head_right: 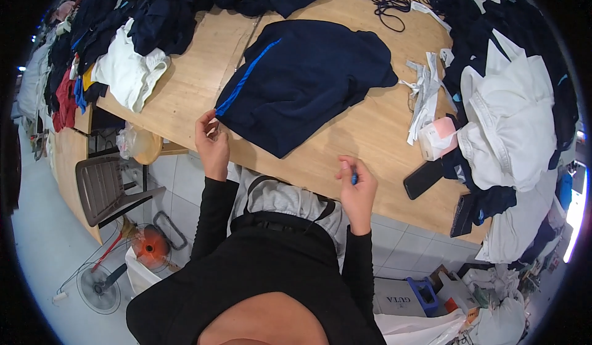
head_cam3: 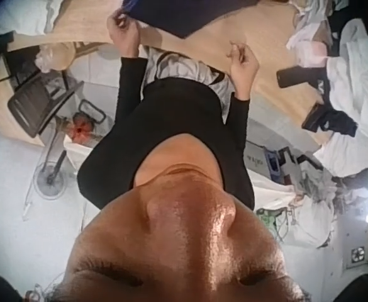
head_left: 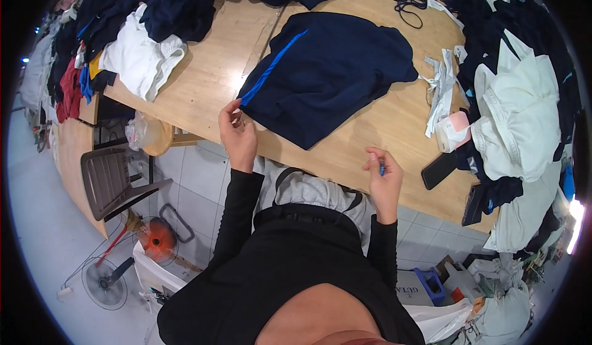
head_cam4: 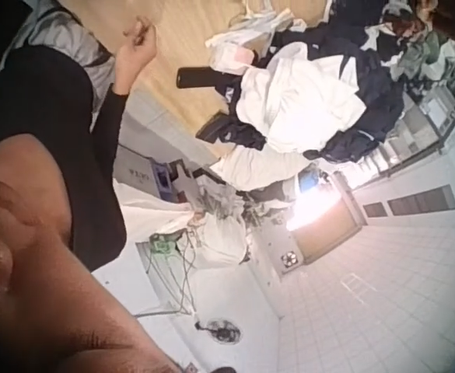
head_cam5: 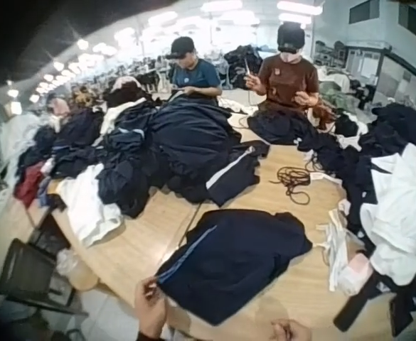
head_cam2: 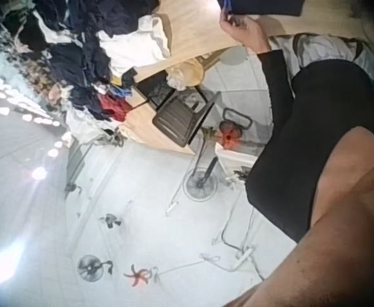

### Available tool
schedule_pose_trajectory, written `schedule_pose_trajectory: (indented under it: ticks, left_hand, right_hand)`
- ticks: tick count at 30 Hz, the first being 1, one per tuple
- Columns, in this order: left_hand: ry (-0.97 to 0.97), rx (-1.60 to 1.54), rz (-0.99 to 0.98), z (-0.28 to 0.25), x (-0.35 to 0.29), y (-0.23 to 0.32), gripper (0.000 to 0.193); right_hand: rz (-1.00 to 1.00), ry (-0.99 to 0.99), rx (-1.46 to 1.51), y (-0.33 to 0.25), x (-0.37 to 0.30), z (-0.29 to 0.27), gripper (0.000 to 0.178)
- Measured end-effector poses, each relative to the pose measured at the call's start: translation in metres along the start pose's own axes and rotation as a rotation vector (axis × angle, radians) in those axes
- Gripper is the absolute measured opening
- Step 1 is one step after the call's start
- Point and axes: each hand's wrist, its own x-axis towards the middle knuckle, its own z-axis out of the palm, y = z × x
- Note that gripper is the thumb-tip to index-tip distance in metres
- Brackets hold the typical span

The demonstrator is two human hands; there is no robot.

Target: Trimming loose threads from navy blue athletic garments using thread snips in a factory setting.

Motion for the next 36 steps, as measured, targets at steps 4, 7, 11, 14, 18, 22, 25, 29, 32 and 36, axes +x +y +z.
schedule_pose_trajectory:
  ticks: [4, 7, 11, 14, 18, 22, 25, 29, 32, 36]
  left_hand:
    - [-0.942, -0.261, 0.100, -0.005, -0.025, 0.092, 0.019]
    - [-1.819, -0.816, 0.181, 0.028, -0.076, 0.158, 0.031]
    - [-2.092, -1.199, 0.207, 0.068, -0.163, 0.182, 0.046]
    - [-2.316, -0.977, 0.310, 0.089, -0.158, 0.195, 0.051]
    - [-2.311, -1.005, 0.259, 0.094, -0.177, 0.186, 0.055]
    - [-2.040, -1.272, 0.091, 0.079, -0.179, 0.184, 0.058]
    - [-2.356, -0.857, 0.163, 0.089, -0.155, 0.180, 0.055]
    - [-1.978, -1.168, 0.207, 0.076, -0.181, 0.181, 0.052]
    - [-2.017, -1.173, 0.167, 0.080, -0.164, 0.178, 0.051]
    - [-1.888, -0.840, 0.223, 0.064, -0.102, 0.157, 0.054]
  right_hand:
    - [0.114, -0.152, 0.131, 0.001, 0.006, -0.005, 0.024]
    - [-0.118, -0.097, 0.026, 0.052, 0.041, -0.017, 0.025]
    - [-0.164, -0.099, 0.013, 0.069, 0.060, -0.011, 0.026]
    - [-0.178, -0.046, -0.022, 0.074, 0.056, -0.011, 0.025]
    - [-0.293, 0.110, -0.086, 0.086, 0.056, 0.000, 0.022]
    - [-0.361, 0.095, -0.153, 0.080, 0.056, -0.002, 0.022]
    - [-0.323, 0.107, -0.112, 0.082, 0.056, -0.003, 0.022]
    - [-0.325, 0.087, -0.142, 0.077, 0.056, 0.000, 0.022]
    - [-0.323, 0.092, -0.144, 0.080, 0.053, -0.002, 0.023]
    - [-0.329, 0.088, -0.113, 0.079, 0.054, 0.001, 0.024]
